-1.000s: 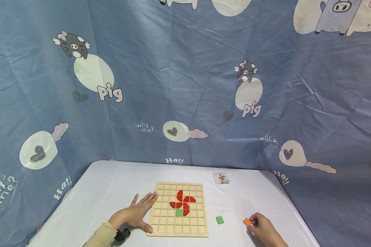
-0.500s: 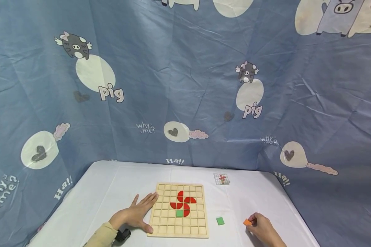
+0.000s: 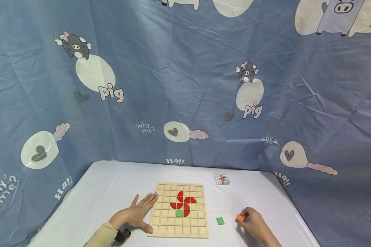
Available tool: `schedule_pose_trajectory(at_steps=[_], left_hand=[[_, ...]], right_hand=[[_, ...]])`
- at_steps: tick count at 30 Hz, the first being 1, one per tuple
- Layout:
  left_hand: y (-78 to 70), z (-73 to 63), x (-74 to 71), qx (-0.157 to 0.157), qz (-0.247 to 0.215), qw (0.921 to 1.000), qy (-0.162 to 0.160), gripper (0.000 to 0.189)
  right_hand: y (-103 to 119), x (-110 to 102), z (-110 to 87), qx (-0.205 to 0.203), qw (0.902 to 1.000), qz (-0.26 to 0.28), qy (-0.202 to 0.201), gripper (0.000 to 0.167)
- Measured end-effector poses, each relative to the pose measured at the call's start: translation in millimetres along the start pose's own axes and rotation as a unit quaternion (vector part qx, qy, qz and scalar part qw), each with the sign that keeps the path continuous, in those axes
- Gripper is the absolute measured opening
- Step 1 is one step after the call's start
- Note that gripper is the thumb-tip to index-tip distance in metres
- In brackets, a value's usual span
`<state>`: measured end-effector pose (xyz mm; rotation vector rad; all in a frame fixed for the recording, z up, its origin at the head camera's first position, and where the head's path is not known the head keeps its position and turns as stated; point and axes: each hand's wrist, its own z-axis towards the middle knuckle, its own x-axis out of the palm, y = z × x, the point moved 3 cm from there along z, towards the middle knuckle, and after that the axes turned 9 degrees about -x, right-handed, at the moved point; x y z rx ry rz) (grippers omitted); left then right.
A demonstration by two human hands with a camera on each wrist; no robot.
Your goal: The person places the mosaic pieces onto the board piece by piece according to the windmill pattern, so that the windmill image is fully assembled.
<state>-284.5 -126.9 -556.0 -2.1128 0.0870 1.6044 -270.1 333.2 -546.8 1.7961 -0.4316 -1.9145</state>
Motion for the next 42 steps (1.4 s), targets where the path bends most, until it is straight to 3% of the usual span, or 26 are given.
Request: schedule_pose_trajectory(at_steps=[5,13,19,28,42], left_hand=[[2.0,2.0,1.8,0.0,0.0,1.0,-0.002,0.131],[2.2,1.2,1.3,0.003,0.002,1.0,-0.001,0.129],[2.0,-0.4,0.8,0.011,0.002,0.9999,0.003,0.128],[2.2,0.4,0.1,0.004,0.002,1.0,0.006,0.128],[3.0,0.9,2.3,0.004,0.007,1.0,0.005,0.129]], right_hand=[[20,6,6.8,-0.031,0.9995,0.005,-0.004,0.027],[57,24,19.6,-0.084,0.9956,0.02,0.037,0.025],[84,45,26.3,-0.142,0.9874,0.018,0.068,0.025],[126,68,31.8,-0.229,0.9673,0.03,0.105,0.022],[166,90,30.3,-0.28,0.9521,0.023,0.12,0.019]])
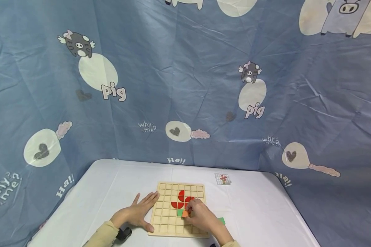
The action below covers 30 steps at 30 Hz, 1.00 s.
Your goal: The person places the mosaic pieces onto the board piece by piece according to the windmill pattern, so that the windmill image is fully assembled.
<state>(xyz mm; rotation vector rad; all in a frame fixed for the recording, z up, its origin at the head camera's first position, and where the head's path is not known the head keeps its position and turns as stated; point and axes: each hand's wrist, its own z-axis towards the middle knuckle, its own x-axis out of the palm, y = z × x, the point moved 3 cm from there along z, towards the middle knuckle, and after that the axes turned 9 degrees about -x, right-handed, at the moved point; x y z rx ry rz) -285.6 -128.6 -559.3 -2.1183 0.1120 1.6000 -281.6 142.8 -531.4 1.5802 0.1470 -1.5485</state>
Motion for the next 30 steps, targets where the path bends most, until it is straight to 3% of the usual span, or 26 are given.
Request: schedule_pose_trajectory(at_steps=[9,25,30], left_hand=[[-0.8,0.0,0.4,-0.005,-0.005,1.0,0.006,0.13],[-0.4,-1.1,-1.1,-0.002,-0.004,1.0,0.004,0.128],[0.4,-0.4,-1.3,-0.001,-0.002,1.0,0.004,0.129]], right_hand=[[7,15,1.8,-0.019,0.9995,0.009,0.024,0.017],[8,17,-0.4,-0.023,0.9989,-0.006,0.041,0.015],[8,15,0.7,-0.029,0.9985,0.012,0.046,0.014]])
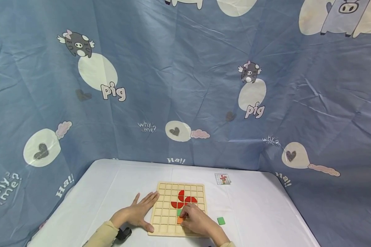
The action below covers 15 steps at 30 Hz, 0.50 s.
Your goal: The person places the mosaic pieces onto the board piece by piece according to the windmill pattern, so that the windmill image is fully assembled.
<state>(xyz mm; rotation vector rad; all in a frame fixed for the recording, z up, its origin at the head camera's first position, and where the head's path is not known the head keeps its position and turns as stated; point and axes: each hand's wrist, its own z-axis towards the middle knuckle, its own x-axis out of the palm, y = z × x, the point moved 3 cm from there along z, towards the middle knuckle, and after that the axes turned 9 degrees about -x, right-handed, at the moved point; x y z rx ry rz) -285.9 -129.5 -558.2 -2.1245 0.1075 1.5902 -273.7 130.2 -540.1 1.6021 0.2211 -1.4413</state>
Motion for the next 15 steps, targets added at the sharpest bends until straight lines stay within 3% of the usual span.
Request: schedule_pose_trajectory(at_steps=[15], left_hand=[[0.0,-0.7,-0.4,0.0,0.001,1.0,0.003,0.128]], right_hand=[[-1.7,1.9,3.1,0.027,0.9985,0.048,0.002,0.013]])
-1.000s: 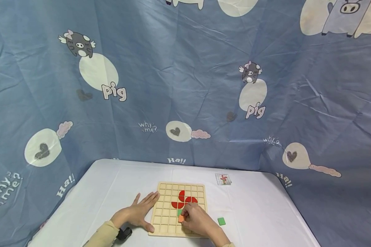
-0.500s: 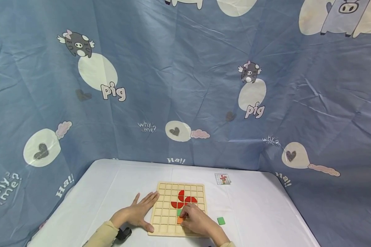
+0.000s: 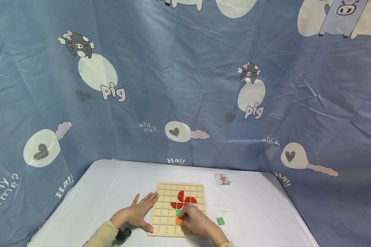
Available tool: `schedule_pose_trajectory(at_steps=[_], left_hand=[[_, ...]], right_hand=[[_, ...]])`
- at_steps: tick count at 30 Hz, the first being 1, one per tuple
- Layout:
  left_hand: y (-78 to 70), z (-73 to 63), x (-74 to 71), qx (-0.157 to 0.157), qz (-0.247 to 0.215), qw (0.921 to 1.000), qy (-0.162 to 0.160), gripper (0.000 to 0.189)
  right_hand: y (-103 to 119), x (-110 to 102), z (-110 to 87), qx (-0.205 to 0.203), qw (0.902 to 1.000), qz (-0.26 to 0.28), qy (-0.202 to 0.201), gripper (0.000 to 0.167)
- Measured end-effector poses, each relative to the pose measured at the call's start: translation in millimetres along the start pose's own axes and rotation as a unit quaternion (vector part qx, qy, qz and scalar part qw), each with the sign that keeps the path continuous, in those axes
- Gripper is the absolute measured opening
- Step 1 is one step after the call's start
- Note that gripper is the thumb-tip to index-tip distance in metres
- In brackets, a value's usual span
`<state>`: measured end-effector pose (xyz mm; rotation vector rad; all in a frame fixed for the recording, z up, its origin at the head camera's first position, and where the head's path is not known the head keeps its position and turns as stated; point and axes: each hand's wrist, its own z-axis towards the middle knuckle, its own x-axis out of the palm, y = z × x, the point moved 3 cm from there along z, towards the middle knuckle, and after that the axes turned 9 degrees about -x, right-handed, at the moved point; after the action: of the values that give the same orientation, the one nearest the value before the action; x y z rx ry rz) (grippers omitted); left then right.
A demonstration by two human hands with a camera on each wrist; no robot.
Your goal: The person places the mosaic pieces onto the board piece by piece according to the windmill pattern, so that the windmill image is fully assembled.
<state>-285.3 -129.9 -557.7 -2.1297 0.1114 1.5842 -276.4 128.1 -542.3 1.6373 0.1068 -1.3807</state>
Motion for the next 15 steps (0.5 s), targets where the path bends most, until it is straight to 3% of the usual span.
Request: schedule_pose_trajectory(at_steps=[7,15], left_hand=[[-4.6,-2.2,-3.1,0.005,-0.002,1.0,0.0,0.127],[-2.3,0.0,-0.9,-0.001,-0.001,1.0,0.0,0.128]], right_hand=[[1.4,1.4,-1.1,0.003,0.9999,-0.013,-0.006,0.015],[-0.6,1.0,-1.6,0.012,0.9999,0.007,-0.001,0.017]])
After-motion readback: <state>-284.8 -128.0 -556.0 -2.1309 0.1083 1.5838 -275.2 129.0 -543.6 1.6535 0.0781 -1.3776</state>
